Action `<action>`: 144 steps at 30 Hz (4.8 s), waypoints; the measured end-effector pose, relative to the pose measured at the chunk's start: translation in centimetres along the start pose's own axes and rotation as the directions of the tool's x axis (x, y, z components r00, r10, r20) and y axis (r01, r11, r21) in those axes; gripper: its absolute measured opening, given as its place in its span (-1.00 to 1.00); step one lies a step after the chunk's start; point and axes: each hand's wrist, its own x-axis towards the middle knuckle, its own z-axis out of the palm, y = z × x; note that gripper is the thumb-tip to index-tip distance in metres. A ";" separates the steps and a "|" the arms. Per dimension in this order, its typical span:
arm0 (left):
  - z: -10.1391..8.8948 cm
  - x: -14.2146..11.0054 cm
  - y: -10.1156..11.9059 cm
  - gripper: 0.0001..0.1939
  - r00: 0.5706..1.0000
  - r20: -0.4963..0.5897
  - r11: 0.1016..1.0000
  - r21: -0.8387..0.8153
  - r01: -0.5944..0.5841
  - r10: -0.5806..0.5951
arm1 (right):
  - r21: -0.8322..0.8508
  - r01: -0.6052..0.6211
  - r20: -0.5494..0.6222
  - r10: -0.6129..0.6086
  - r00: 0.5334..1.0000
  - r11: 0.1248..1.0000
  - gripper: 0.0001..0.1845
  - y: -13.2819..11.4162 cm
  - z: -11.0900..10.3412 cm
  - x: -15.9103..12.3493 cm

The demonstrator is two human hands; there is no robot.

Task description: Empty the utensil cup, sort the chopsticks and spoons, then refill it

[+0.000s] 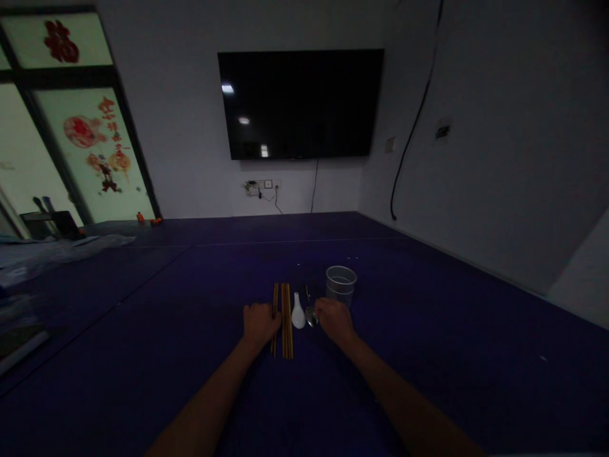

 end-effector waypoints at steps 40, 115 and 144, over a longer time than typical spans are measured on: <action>-0.3 0.1 0.3 -0.62 0.996 0.064 0.995 0.077 -0.068 0.063 | -0.010 -0.001 0.016 0.001 1.000 1.000 -0.76 -0.3 -0.4 0.1; 2.1 1.1 -0.4 -0.67 0.945 -0.328 0.945 -0.307 -0.110 0.004 | 0.481 -0.356 -0.358 0.550 0.755 0.801 -0.31 7.8 -1.1 2.3; 1.4 0.8 0.2 -0.69 0.997 -0.056 0.989 -0.135 -0.060 0.053 | -0.087 0.129 0.228 -0.107 0.968 0.988 -0.68 -1.9 -2.1 0.5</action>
